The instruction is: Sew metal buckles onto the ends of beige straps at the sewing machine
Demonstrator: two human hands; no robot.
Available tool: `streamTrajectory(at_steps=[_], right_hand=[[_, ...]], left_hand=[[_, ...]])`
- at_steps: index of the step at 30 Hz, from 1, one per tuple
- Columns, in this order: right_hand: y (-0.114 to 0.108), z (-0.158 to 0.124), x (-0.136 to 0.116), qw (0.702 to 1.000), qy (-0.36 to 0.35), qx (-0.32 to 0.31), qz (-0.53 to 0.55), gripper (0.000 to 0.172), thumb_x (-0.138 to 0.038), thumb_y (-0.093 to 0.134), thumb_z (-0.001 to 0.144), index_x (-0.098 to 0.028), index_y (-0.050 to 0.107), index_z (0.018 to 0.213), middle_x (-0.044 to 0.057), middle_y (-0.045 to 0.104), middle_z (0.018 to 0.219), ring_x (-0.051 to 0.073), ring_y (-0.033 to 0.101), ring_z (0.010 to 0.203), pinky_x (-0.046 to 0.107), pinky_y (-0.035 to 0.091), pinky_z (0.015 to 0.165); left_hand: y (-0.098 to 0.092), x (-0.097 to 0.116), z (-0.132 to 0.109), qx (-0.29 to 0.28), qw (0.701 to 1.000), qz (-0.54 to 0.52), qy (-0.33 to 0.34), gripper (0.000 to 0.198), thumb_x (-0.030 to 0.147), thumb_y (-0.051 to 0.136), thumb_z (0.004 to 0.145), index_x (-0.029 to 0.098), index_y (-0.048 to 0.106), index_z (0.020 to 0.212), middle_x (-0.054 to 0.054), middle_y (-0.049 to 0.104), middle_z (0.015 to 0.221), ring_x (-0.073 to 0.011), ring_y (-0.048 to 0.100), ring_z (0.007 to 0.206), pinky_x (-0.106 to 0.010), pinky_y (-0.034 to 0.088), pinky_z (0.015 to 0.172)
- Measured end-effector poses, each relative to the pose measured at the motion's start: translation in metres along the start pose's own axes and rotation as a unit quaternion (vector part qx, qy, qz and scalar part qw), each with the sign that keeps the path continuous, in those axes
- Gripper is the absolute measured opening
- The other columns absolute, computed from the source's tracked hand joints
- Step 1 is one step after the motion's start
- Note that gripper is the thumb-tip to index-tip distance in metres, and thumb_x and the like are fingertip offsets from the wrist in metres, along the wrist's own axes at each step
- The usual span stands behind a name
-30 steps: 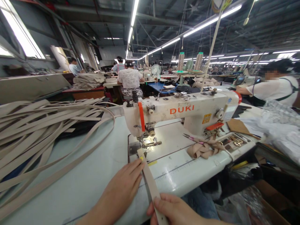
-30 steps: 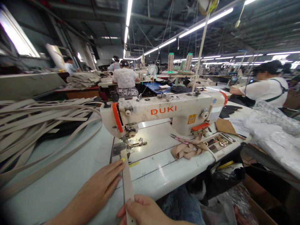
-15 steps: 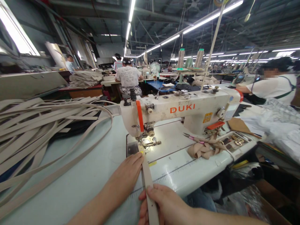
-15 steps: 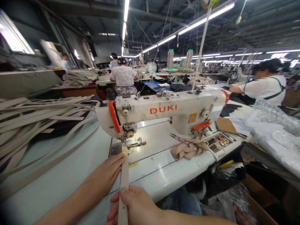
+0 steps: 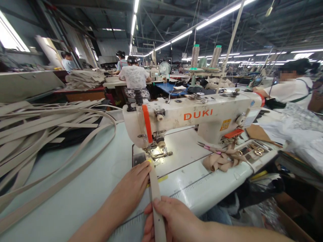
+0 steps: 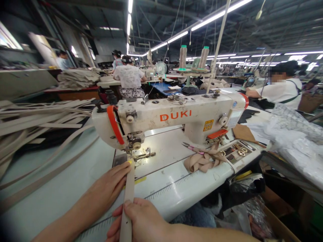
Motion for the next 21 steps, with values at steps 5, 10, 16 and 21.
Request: streamTrajectory(at_steps=[5,10,16,21], right_hand=[[0.001,0.008,0.002,1.000,-0.009,-0.027,-0.001,0.029,-0.042,0.042,0.091,-0.014,0.047,0.088,-0.001,0.055,0.048,0.015,0.058,0.041,0.023,0.045,0.044],[0.004,0.006,0.001,1.000,-0.005,-0.024,0.004,0.027,-0.040,0.040,0.092,-0.014,0.046,0.088,-0.001,0.055,0.047,0.015,0.057,0.040,0.023,0.044,0.044],[0.002,0.002,-0.001,1.000,0.006,-0.007,-0.003,0.028,-0.032,0.026,0.096,-0.013,0.046,0.090,-0.001,0.055,0.047,0.014,0.057,0.040,0.024,0.044,0.047],[-0.002,0.001,0.011,0.994,-0.054,-0.099,-0.016,0.059,-0.066,0.065,0.063,-0.015,0.049,0.088,0.002,0.061,0.056,0.018,0.062,0.054,0.028,0.046,0.055]], left_hand=[[0.003,-0.006,-0.002,0.010,1.000,-0.017,-0.016,0.039,0.020,0.030,0.093,0.013,0.061,0.116,-0.012,0.065,0.121,-0.0229,0.059,0.115,-0.037,0.049,0.098],[0.002,-0.005,-0.002,0.015,1.000,-0.007,-0.014,0.041,0.023,0.029,0.095,0.010,0.062,0.114,-0.014,0.066,0.120,-0.0240,0.060,0.113,-0.037,0.051,0.097],[0.004,-0.009,-0.001,-0.008,0.998,-0.035,-0.049,0.037,0.022,0.033,0.093,0.015,0.062,0.115,-0.011,0.063,0.125,-0.0233,0.058,0.117,-0.039,0.048,0.100],[0.002,-0.010,-0.003,0.004,0.997,-0.042,-0.063,0.039,0.021,0.032,0.093,0.013,0.061,0.118,-0.012,0.062,0.126,-0.0233,0.058,0.116,-0.040,0.048,0.101]])
Point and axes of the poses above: each hand's wrist, its own z-axis towards the middle knuckle, its own y-axis out of the palm, x = y × z, the point moved 8 cm from there along z, towards the middle knuckle
